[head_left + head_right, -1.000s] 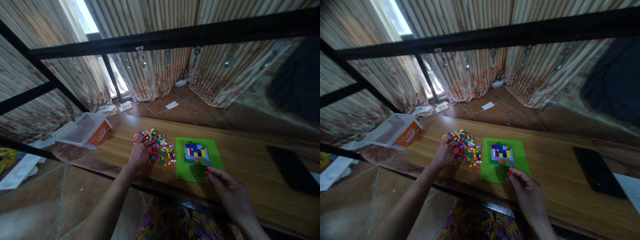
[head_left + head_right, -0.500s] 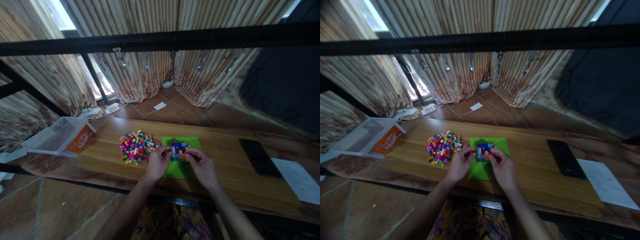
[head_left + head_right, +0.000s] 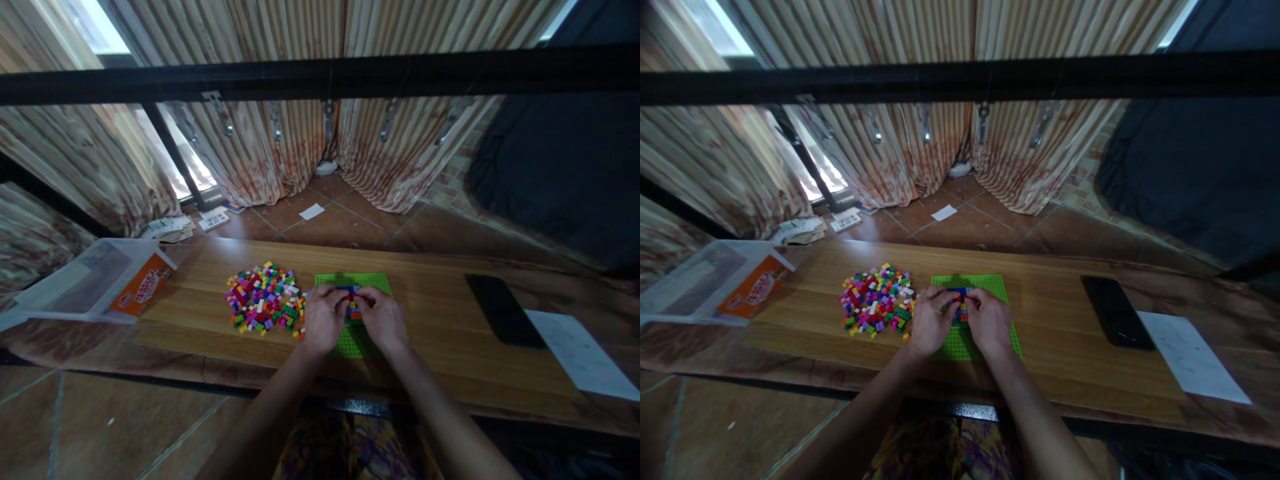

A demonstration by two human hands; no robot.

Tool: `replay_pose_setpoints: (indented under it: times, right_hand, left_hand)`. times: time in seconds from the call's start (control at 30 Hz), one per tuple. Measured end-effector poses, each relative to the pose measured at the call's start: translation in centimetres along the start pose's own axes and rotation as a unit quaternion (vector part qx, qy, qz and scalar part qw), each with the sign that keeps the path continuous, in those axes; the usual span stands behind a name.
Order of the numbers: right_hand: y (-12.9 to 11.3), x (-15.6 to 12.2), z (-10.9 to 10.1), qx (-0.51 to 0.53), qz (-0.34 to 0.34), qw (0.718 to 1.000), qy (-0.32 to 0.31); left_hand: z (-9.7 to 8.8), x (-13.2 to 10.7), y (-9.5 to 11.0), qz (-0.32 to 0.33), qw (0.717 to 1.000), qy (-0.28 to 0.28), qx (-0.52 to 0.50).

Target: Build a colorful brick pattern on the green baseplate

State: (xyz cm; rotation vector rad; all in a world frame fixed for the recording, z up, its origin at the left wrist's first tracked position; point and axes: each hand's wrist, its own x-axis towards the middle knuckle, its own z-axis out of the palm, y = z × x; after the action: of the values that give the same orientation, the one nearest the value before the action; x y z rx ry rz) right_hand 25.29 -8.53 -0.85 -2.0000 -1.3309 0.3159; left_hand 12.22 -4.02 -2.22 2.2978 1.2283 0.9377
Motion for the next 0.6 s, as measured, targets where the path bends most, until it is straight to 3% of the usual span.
replay_pose_setpoints:
  times: [0.37,0.6]
  right_hand:
    - [0.25,-0.18,0.53,0.025,-0.031,0.999,0.019]
    - [0.88,-0.08,0.07,0.104,0.016,0.994,0.030]
  left_hand:
    - [0.13,0.69,0.48,-0.025,0.999,-0.006,0.046]
    - [-0.26,0.16,0.48,-0.038,0.999,-0.004,0.026]
